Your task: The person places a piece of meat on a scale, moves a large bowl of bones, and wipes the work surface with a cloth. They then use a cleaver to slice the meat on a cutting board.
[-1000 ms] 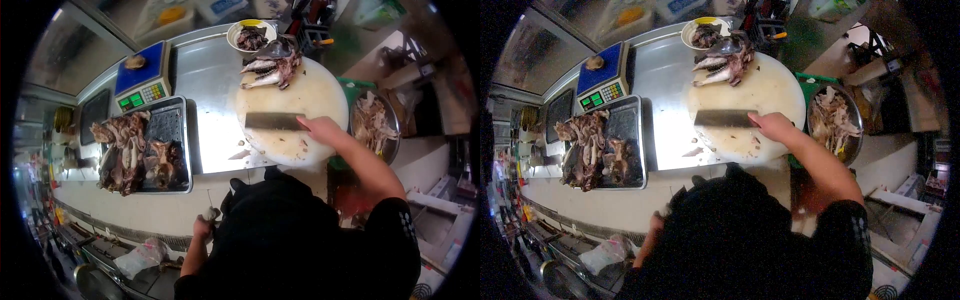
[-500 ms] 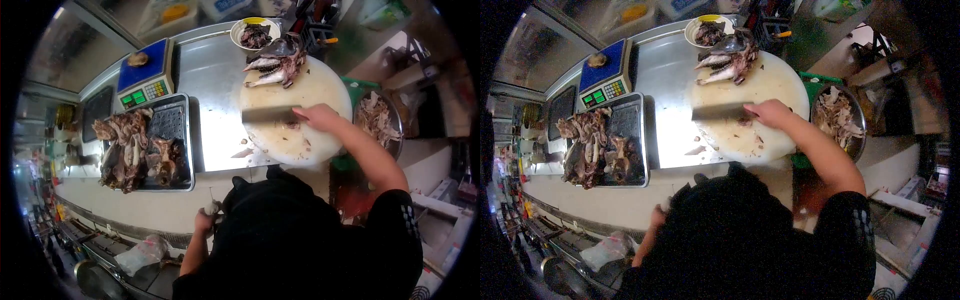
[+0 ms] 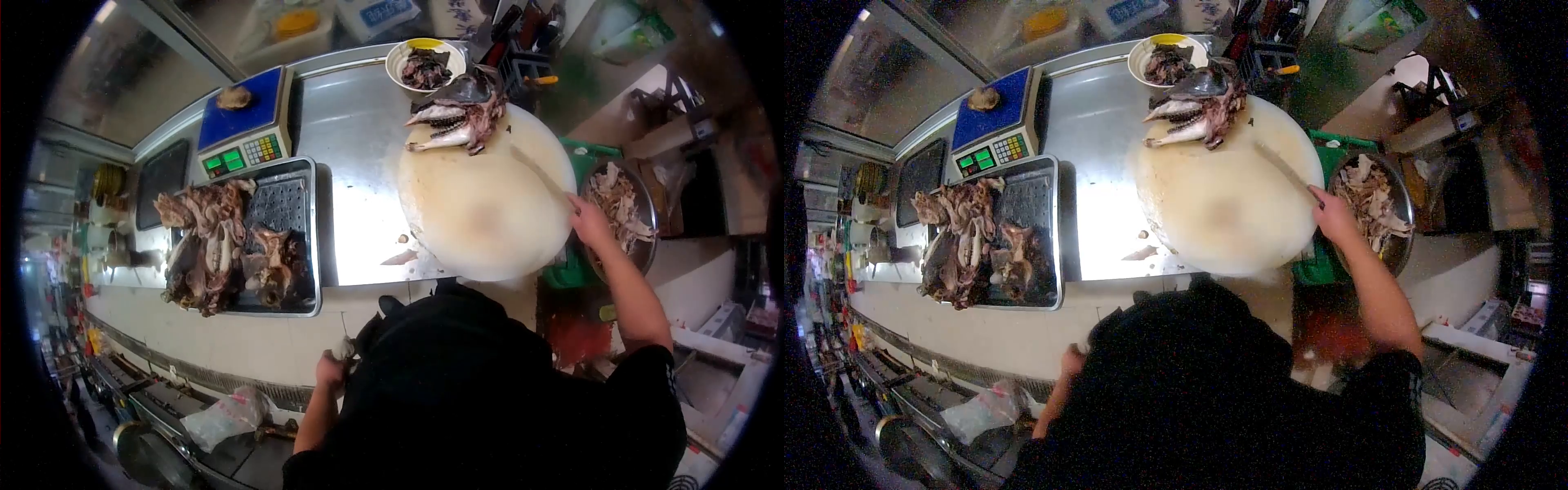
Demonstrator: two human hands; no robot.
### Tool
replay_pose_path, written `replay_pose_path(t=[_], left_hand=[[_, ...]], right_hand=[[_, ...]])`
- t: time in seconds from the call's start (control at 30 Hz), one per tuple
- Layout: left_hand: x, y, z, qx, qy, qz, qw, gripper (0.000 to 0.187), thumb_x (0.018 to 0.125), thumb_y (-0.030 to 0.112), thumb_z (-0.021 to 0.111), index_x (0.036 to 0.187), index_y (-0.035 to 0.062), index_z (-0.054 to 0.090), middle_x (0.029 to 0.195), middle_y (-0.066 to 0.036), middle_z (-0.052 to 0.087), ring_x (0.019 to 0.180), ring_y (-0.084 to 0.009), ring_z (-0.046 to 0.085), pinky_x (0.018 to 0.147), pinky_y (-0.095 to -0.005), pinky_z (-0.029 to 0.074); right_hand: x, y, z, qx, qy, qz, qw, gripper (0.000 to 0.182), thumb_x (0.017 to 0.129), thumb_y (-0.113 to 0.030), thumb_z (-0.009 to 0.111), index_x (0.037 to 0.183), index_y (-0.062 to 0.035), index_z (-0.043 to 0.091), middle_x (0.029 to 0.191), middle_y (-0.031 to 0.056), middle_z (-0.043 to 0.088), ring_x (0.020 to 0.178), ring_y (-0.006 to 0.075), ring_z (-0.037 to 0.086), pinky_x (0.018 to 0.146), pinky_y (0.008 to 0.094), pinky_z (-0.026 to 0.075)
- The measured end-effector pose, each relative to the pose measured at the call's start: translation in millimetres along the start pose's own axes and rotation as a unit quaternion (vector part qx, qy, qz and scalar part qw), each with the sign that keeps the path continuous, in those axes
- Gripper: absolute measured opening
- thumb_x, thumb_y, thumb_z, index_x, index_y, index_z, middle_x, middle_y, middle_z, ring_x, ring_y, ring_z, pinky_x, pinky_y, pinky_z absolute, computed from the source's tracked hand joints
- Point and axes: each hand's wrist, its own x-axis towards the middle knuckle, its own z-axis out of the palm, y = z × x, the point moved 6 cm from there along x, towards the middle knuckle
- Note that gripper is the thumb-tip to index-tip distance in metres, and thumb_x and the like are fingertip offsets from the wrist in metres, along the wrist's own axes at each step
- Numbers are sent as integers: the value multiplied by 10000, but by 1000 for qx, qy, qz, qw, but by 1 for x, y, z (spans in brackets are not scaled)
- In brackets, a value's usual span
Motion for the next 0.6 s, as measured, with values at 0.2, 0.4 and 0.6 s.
replay_pose_path(t=[0.2, 0.4, 0.6], left_hand=[[32, -28, 8, 8, -16, 57, 998, 593, 728, 408, 783, 1130, 10, 603, 1063, -225, 682, 1022, -386, 645, 858, -420, 513], [9, 39, -37, -1, 13, 67, 998, 573, 730, 383, 765, 1124, 2, 599, 1028, -199, 694, 960, -348, 671, 840, -412, 523], [19, 35, -23, 20, -32, 32, 999, 518, 706, 303, 782, 1095, 12, 604, 990, -171, 707, 925, -298, 681, 785, -386, 529]], right_hand=[[35, -39, -3, -19, 67, 76, 995, 469, 848, -142, 547, 1316, -143, 585, 1077, 239, 667, 954, 420, 642, 885, 486, 511], [7, -34, 0, -189, -64, 59, 978, 511, 877, -156, 512, 1387, -188, 493, 993, 189, 689, 924, 385, 659, 822, 471, 530], [-54, -50, 59, -148, -100, -78, 981, 504, 884, -184, 536, 1386, -189, 485, 1015, 176, 687, 895, 372, 663, 783, 473, 528]])
